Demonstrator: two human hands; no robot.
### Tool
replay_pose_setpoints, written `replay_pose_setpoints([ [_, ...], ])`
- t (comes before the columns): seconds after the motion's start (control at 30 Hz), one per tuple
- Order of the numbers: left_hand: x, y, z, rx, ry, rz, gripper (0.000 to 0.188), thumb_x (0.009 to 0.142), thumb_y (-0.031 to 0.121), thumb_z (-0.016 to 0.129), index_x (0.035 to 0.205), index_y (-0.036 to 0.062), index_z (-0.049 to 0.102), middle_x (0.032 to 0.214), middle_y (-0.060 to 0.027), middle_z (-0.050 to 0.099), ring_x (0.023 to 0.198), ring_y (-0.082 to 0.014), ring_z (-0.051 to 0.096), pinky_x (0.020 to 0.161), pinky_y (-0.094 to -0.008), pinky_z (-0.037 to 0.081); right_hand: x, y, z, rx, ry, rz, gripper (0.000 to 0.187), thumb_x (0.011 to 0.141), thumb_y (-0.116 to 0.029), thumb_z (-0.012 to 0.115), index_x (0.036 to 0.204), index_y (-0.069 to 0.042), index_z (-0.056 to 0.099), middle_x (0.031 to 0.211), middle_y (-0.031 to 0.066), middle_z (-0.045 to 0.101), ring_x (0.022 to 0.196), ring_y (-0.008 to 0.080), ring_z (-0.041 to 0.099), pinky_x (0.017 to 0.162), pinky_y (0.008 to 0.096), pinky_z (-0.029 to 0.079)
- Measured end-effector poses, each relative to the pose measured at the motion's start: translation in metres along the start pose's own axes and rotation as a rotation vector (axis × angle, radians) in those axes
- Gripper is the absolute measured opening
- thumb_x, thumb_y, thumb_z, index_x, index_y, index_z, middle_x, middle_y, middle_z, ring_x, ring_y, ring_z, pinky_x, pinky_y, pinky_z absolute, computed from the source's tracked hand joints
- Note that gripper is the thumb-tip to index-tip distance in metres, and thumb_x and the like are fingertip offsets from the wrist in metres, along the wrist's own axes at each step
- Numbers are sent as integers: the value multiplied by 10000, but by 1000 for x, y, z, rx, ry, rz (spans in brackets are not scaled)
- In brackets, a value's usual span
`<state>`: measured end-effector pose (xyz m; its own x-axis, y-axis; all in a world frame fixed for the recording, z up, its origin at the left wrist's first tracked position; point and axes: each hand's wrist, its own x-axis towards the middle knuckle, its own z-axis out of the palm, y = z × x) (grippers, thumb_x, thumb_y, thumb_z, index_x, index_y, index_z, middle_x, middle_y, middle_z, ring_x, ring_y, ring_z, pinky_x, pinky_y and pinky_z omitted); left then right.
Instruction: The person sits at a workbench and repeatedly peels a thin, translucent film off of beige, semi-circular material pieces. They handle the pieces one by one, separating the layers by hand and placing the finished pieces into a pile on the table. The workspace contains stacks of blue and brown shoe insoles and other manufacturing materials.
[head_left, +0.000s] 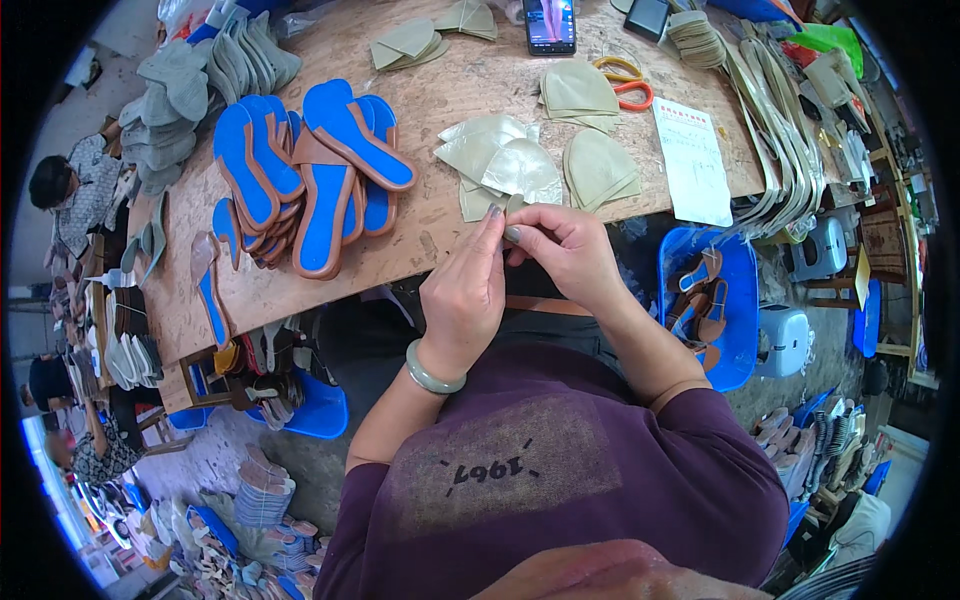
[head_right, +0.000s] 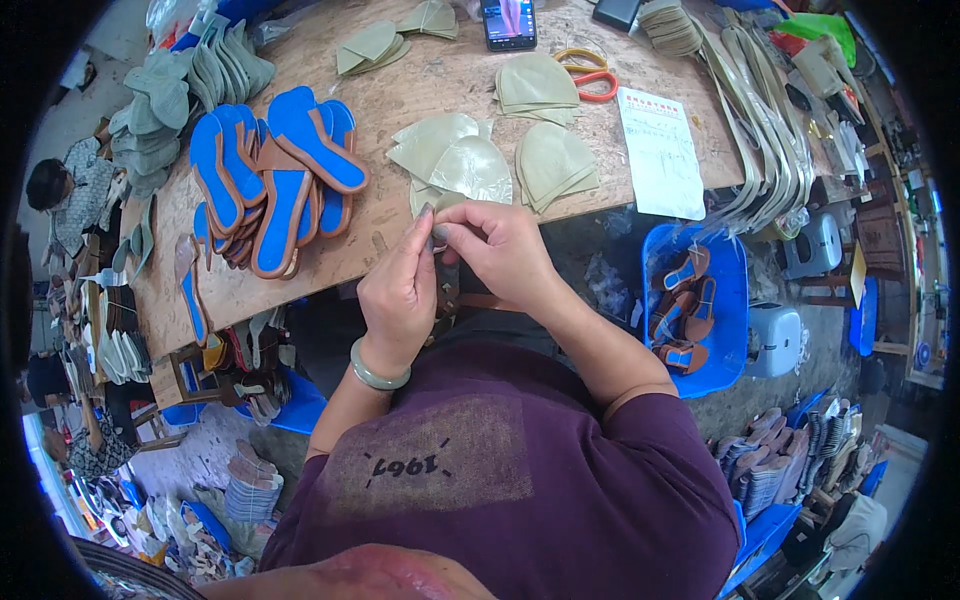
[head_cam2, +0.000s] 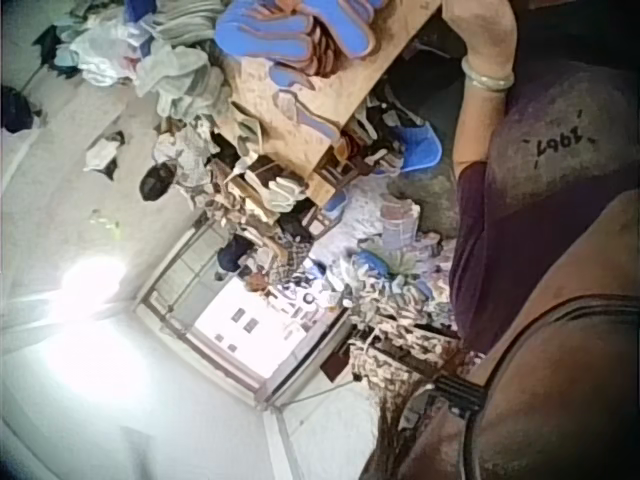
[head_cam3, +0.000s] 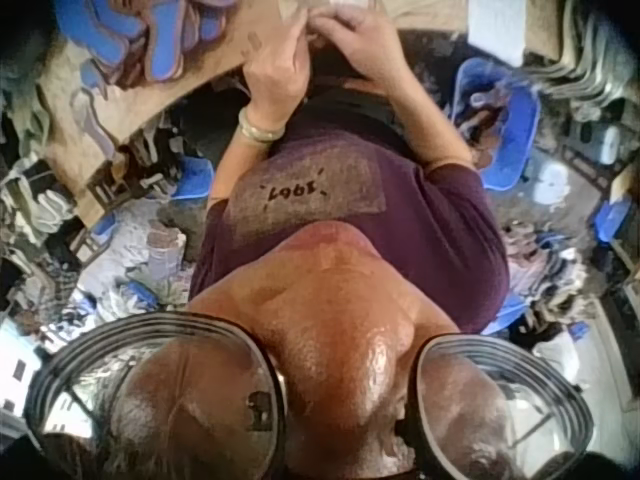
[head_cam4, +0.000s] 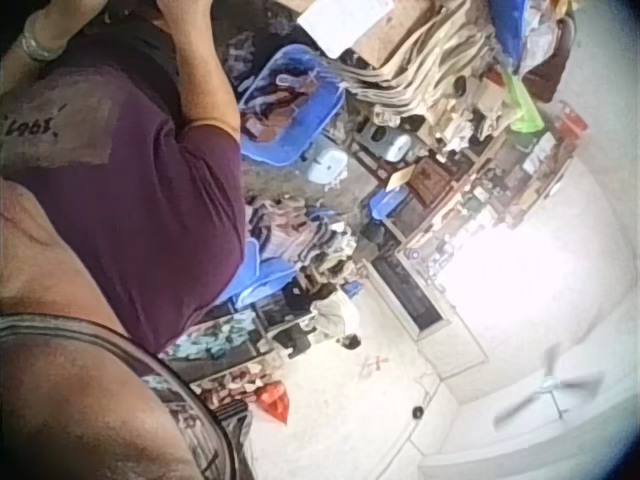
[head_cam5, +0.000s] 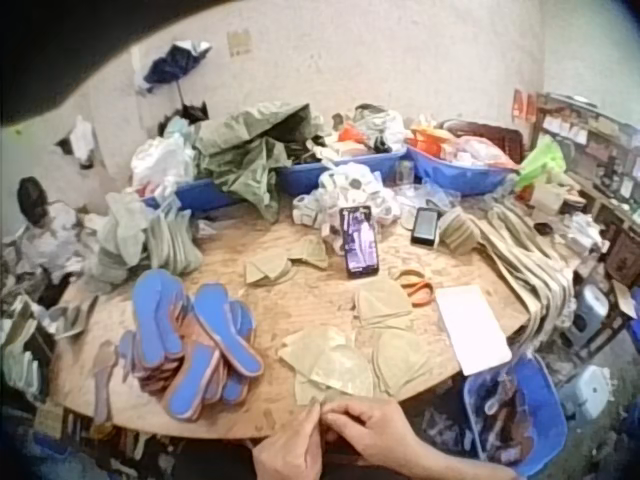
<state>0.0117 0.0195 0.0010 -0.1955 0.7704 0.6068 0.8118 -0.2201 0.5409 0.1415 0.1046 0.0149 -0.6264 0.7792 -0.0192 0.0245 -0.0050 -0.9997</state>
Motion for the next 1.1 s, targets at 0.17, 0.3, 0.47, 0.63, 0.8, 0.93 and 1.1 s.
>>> replay_pose_setpoints([
  [0.17,-2,0,0,-72,-46,-60,343,852,-15,621,1195,-18,606,1053,-179,679,900,-286,692,733,-332,561,1,2,-2,-9,-8,-9,140,925,-57,595,1023,29,646,872,17,657,728,79,620,665,208,505],
  [0.3,0,1,-1,-197,-42,-128,264,902,28,608,1161,-27,608,1016,-158,695,856,-222,703,733,-305,555,1,7,-2,-36,5,-19,135,905,-62,609,1001,24,650,860,20,660,716,78,613,654,208,496],
  [0.47,-1,0,-1,-842,-55,-553,190,970,132,574,1078,-21,603,961,-54,671,866,-85,622,736,-241,512,1,6,1,-283,27,-275,120,844,-72,638,928,7,671,759,63,656,664,101,625,592,246,497],
  [0.63,-2,-5,-2,-474,-95,-380,190,983,158,558,1062,-10,602,936,-32,656,829,-47,574,732,-194,463,-1,4,6,-252,79,-207,58,801,-40,643,839,4,644,729,45,635,633,102,574,588,245,459],
  [0.8,-6,-9,0,-692,-76,-613,184,982,153,559,1066,-5,601,937,-25,651,831,-37,571,743,-190,461,-1,5,8,-264,65,-194,59,788,-34,646,831,3,629,728,53,630,629,116,578,586,253,460],
  [0.93,0,1,-1,-1006,-29,-671,168,972,137,572,1054,-8,595,940,-26,647,843,-47,580,756,-190,467,1,13,6,-319,81,-276,122,793,-74,661,886,0,634,771,80,628,664,137,618,613,275,501],
  [1.1,-6,-10,1,-905,-65,-645,167,965,120,579,1051,-22,591,945,-38,654,843,-50,589,755,-191,470,-1,10,6,-282,58,-262,72,793,-45,641,845,1,621,751,46,605,662,97,573,598,255,469],
])
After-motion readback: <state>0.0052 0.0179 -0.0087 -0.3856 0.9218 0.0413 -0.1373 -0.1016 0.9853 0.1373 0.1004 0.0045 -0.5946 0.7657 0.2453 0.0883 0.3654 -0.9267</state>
